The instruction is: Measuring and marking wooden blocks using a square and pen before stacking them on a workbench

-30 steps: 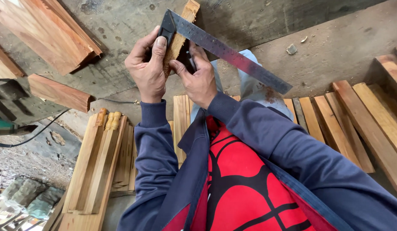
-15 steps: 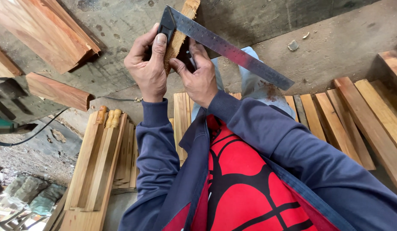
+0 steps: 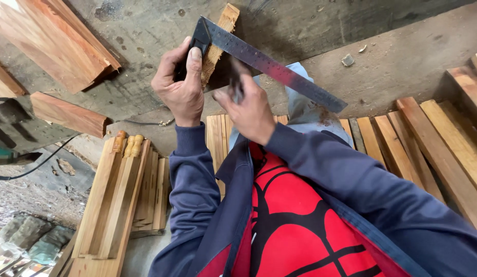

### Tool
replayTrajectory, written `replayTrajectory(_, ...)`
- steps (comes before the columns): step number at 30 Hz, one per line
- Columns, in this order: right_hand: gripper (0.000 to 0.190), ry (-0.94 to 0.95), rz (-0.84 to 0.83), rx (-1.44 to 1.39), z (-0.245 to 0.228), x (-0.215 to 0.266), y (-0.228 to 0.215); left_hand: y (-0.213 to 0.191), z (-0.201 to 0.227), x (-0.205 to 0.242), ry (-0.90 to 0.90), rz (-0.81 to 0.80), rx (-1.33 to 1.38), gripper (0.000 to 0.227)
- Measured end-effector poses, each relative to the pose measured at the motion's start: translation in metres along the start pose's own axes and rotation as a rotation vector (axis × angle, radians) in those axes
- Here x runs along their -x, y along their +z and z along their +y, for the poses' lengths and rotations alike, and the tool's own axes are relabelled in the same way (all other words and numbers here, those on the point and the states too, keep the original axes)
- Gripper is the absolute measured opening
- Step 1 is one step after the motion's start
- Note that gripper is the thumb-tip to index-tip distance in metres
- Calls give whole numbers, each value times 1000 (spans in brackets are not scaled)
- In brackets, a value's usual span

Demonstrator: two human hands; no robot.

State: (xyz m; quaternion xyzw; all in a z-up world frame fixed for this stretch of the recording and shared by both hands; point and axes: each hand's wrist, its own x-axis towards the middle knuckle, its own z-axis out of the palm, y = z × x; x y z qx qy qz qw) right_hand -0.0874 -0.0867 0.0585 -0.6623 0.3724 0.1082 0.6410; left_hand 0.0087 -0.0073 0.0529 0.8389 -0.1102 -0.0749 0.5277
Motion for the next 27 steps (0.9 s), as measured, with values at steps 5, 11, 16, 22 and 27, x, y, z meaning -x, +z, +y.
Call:
replayTrajectory(5,38,-321,-332,-49,-53,15,-82,0,-1,-2,-29,11,30,15)
replayTrajectory(11,52,-411,-140,102,-73,-15,-132,-2,-3,-2,-50,-14,67,17)
replayTrajectory(16,14,-879,-46,295,-72,-45,-122,-3,1,-2,-49,-26,64,16)
replayTrajectory(22,18,-1012,-270,396,-77,-59,-113,-3,1,-3,-59,-17,57,16)
replayTrajectory(27,12,-995,-350,604,-85,-49,-130,-4,4,-2,-80,-25,72,17)
